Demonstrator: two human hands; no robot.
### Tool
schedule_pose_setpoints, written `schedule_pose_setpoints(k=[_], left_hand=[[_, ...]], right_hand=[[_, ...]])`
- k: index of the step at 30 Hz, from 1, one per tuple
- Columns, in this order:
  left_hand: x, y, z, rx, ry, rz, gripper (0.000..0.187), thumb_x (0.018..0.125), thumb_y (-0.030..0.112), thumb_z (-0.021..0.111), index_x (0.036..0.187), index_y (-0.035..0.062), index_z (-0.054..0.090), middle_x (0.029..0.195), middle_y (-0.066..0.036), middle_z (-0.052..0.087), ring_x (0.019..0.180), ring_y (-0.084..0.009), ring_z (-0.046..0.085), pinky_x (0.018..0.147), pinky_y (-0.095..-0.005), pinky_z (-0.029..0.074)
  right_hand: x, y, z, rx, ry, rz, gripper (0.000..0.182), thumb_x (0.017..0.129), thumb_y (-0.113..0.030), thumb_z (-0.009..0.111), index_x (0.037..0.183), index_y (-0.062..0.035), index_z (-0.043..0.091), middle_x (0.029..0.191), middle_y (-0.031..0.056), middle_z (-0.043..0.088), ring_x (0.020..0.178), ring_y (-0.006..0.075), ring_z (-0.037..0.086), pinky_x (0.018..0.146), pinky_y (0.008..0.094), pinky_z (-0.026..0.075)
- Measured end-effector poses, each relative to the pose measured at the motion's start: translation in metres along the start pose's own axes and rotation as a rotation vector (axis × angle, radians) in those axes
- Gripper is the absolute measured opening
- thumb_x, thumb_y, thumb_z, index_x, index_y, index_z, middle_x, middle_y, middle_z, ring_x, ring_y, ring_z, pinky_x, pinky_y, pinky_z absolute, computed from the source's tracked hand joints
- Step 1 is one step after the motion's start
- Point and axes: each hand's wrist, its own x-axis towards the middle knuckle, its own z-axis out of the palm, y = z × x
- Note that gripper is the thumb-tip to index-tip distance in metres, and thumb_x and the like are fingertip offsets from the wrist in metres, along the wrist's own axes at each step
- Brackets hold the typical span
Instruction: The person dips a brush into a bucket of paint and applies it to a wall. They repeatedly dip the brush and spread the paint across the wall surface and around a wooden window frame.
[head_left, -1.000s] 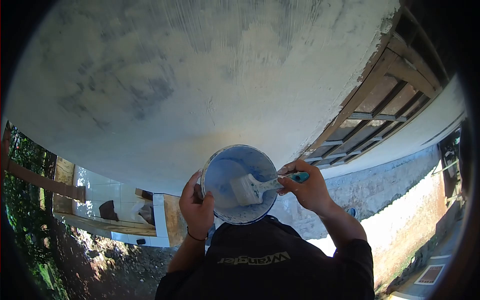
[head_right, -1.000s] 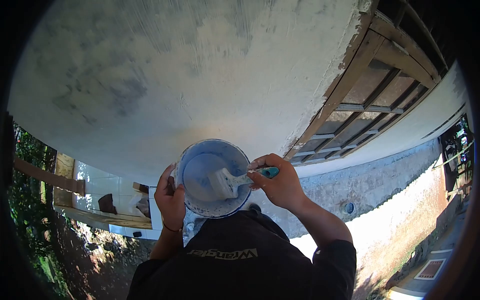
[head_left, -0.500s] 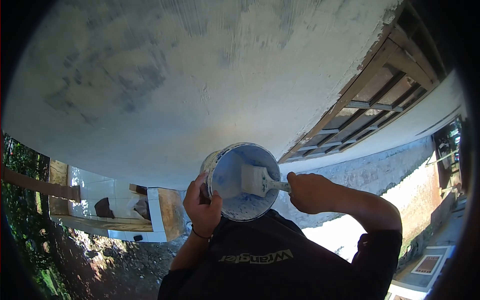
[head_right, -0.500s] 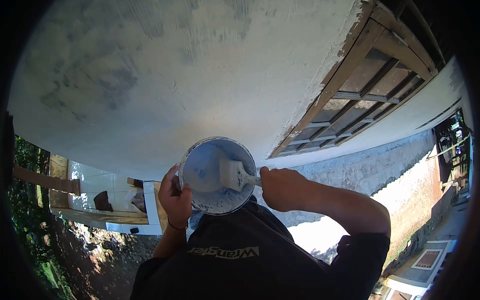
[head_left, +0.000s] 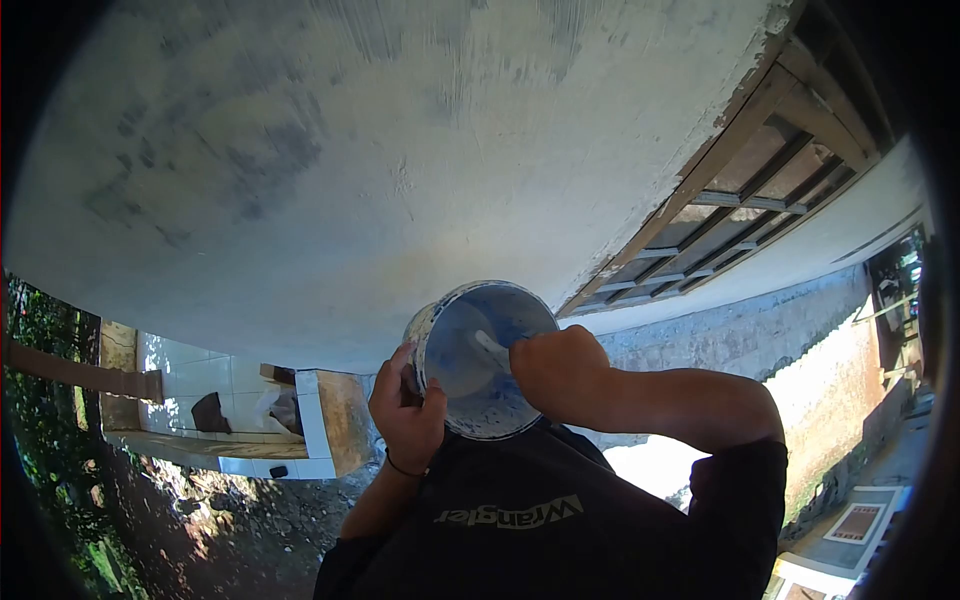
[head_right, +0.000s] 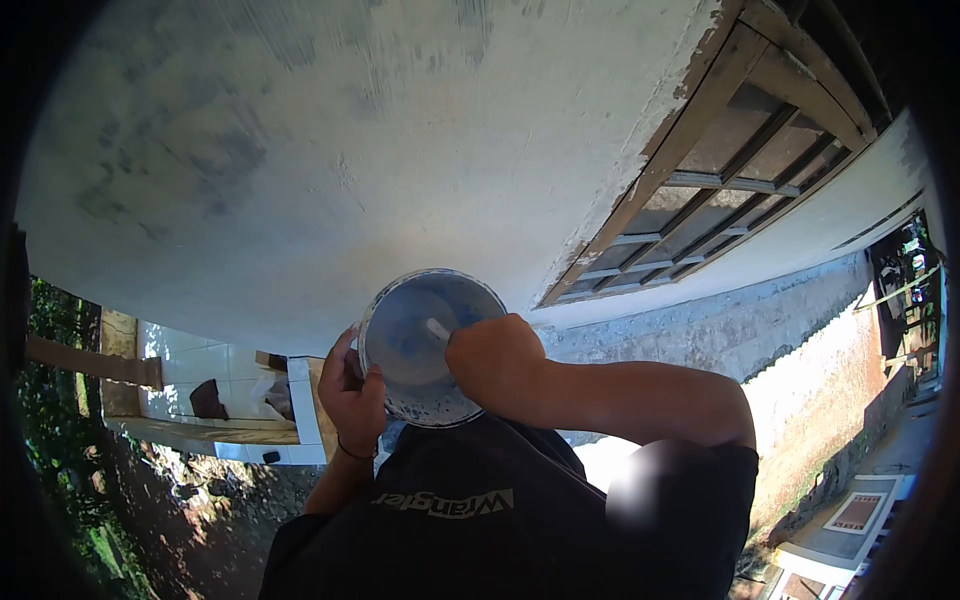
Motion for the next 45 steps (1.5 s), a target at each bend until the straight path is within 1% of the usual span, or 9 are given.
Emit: schedule_pose_setpoints(k=[15,17,18,20,29,37,39,43,45], left_hand=[[0.000,-0.006,-0.003,0.021,-0.009,0.025,0.043,0.066,-0.007,0.054,0.109,-0.0079,0.051,0.070,-0.001,0.040,0.058,-0.0056,0.035,0.050,-0.0186,0.030],[0.000,-0.002,-0.007,0.036,-0.114,-0.044,0.045,0.074,-0.011,0.045,0.119,-0.0109,0.041,0.099,-0.016,0.056,0.093,-0.0179,0.056,0.082,-0.0274,0.044],[0.000,-0.003,-0.005,0.033,-0.117,-0.038,0.045,0.074,-0.011,0.045,0.119,-0.0109,0.041,0.099,-0.016,0.056,0.093,-0.0179,0.056,0.082,-0.0274,0.044],[0.002,-0.004,0.000,-0.021,-0.016,-0.025,0.043,0.067,-0.007,0.054,0.110,-0.0083,0.051,0.071,-0.001,0.042,0.060,-0.0046,0.038,0.052,-0.0177,0.032],[0.027,0.026,-0.008,0.006,0.005,-0.141,0.044,0.072,-0.008,0.052,0.115,-0.0052,0.049,0.073,0.001,0.043,0.058,-0.0027,0.040,0.052,-0.0156,0.033],[0.063,0.046,-0.014,-0.324,0.097,-0.101,0.042,0.073,-0.005,0.050,0.116,-0.0066,0.049,0.070,0.001,0.042,0.059,-0.0037,0.041,0.054,-0.0167,0.035],[0.066,0.053,-0.014,-0.335,0.098,-0.089,0.044,0.073,-0.005,0.050,0.116,-0.0069,0.048,0.071,0.001,0.042,0.059,-0.0044,0.042,0.054,-0.0169,0.035],[0.060,0.052,-0.017,-0.285,0.133,-0.032,0.043,0.073,-0.005,0.050,0.116,-0.0076,0.048,0.072,0.000,0.043,0.059,-0.0046,0.042,0.055,-0.0171,0.036],[0.054,0.044,-0.022,-0.228,0.125,-0.012,0.043,0.073,-0.005,0.051,0.116,-0.0077,0.048,0.072,0.000,0.044,0.059,-0.0047,0.042,0.055,-0.0172,0.036]], right_hand=[[0.002,0.019,-0.008,0.163,-0.125,-0.029,0.021,0.075,-0.023,0.064,0.077,-0.0016,0.064,0.073,0.0134,0.064,0.073,0.0279,0.064,0.060,0.0364,0.050],[-0.005,0.019,-0.008,0.200,-0.107,-0.016,0.025,0.076,-0.025,0.065,0.082,-0.0011,0.063,0.075,0.0144,0.063,0.075,0.0287,0.063,0.061,0.0375,0.050],[-0.009,0.019,-0.007,0.240,-0.095,-0.008,0.029,0.077,-0.027,0.065,0.088,-0.0006,0.061,0.076,0.0154,0.063,0.076,0.0295,0.063,0.063,0.0385,0.050],[-0.015,0.023,-0.001,0.245,-0.075,0.009,0.033,0.077,-0.028,0.064,0.095,-0.0010,0.057,0.077,0.0158,0.063,0.078,0.0298,0.063,0.065,0.0394,0.049],[-0.073,0.046,-0.021,0.260,0.097,0.119,0.042,0.079,-0.027,0.063,0.111,-0.0057,0.046,0.070,0.0124,0.061,0.069,0.0290,0.061,0.061,0.0388,0.047],[-0.118,0.059,-0.059,0.795,0.619,0.323,0.033,0.080,-0.034,0.063,0.089,-0.0019,0.059,0.063,0.0085,0.058,0.054,0.0177,0.055,0.055,0.0309,0.042],[-0.106,0.070,-0.053,1.047,0.874,0.273,0.029,0.084,-0.030,0.059,0.087,-0.0006,0.059,0.063,0.0056,0.054,0.048,0.0138,0.047,0.052,0.0300,0.040],[-0.084,0.060,-0.050,1.766,0.881,-0.110,0.014,0.090,-0.017,0.049,0.092,-0.0037,0.045,0.062,0.0009,0.046,0.042,0.0064,0.036,0.038,0.0219,0.030],[-0.075,0.046,-0.056,1.789,0.902,-0.175,0.013,0.091,-0.016,0.047,0.094,-0.0062,0.039,0.061,0.0003,0.043,0.041,0.0050,0.034,0.035,0.0198,0.026]])
